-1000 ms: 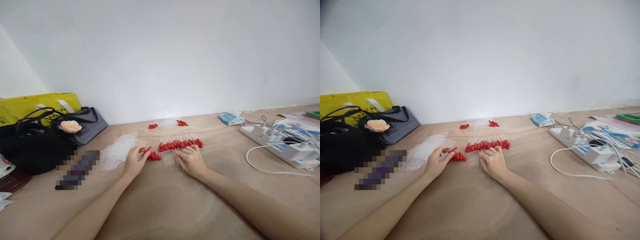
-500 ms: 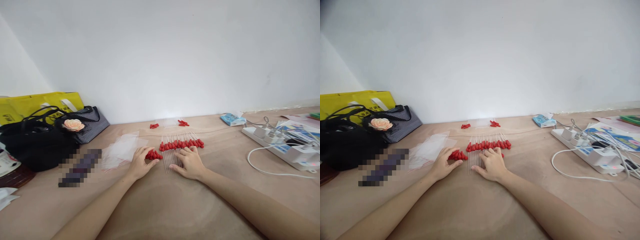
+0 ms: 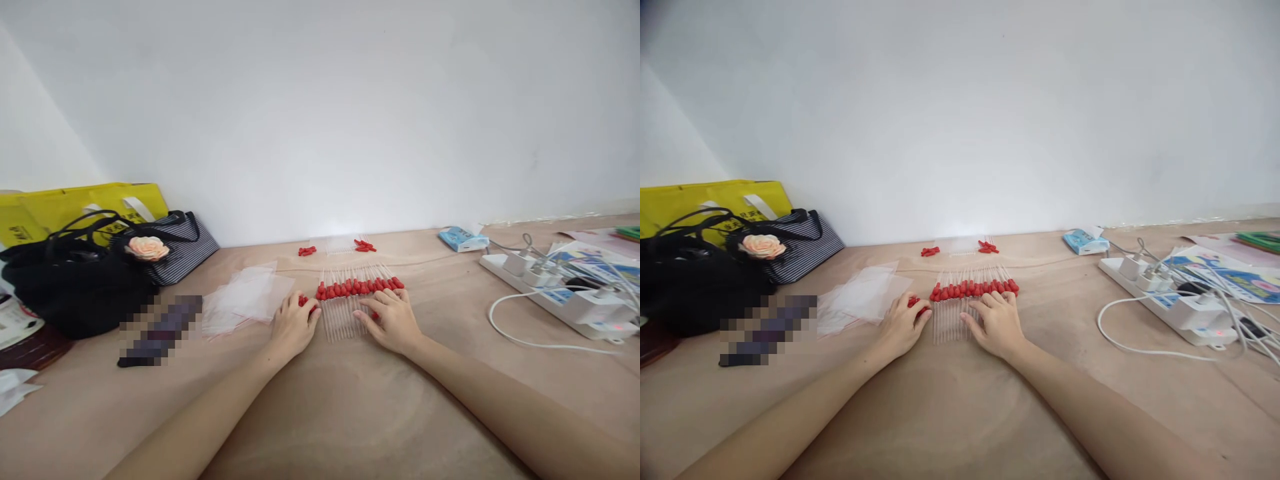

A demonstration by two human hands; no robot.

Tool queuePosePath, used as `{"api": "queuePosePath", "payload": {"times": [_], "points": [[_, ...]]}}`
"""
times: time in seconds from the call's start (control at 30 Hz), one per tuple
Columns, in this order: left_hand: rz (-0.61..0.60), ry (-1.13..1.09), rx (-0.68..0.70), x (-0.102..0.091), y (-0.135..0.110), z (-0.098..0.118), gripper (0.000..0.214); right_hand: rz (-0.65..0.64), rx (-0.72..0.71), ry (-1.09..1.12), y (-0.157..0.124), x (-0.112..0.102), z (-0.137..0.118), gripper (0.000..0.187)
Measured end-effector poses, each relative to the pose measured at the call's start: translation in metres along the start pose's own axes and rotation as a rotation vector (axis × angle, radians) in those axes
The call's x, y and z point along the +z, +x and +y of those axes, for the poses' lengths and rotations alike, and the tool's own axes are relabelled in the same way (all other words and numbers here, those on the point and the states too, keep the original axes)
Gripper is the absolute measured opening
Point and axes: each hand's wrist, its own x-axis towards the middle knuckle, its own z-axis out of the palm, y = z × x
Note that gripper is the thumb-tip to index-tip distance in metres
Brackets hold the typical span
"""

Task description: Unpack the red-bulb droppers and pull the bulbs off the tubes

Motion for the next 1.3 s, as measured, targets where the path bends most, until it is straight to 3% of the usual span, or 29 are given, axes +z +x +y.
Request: {"api": "queuePosePath", "payload": {"times": [0.2, 0.37, 0.6, 0.8, 0.97, 1.17, 1.3], "points": [[0.085, -0.137, 0.044, 0.005, 0.003, -0.012, 0.015, 0.037, 0.004, -0.001, 0.000, 0.002, 0.006, 0.027], [0.140, -0.195, 0.108, 0.013, 0.024, -0.032, 0.014, 0.028, 0.031, -0.016, 0.001, -0.002, 0.010, 0.025], [0.110, -0.173, 0.160, 0.016, 0.045, -0.051, 0.023, 0.043, 0.047, -0.033, 0.004, -0.005, 0.020, 0.024], [0.168, -0.052, 0.162, 0.014, 0.040, -0.048, 0.024, 0.001, 0.099, -0.032, 0.007, -0.012, 0.030, 0.020], [0.188, 0.002, 0.147, 0.011, 0.040, -0.046, 0.028, -0.149, 0.216, 0.066, 0.011, -0.024, 0.037, 0.019], [0.349, -0.024, 0.190, 0.002, 0.026, -0.037, 0.021, -0.313, 0.100, 0.241, 0.011, -0.030, 0.048, 0.032], [0.305, -0.096, 0.299, -0.002, 0.016, -0.026, 0.015, -0.342, 0.071, 0.237, 0.008, -0.023, 0.049, 0.035]]}}
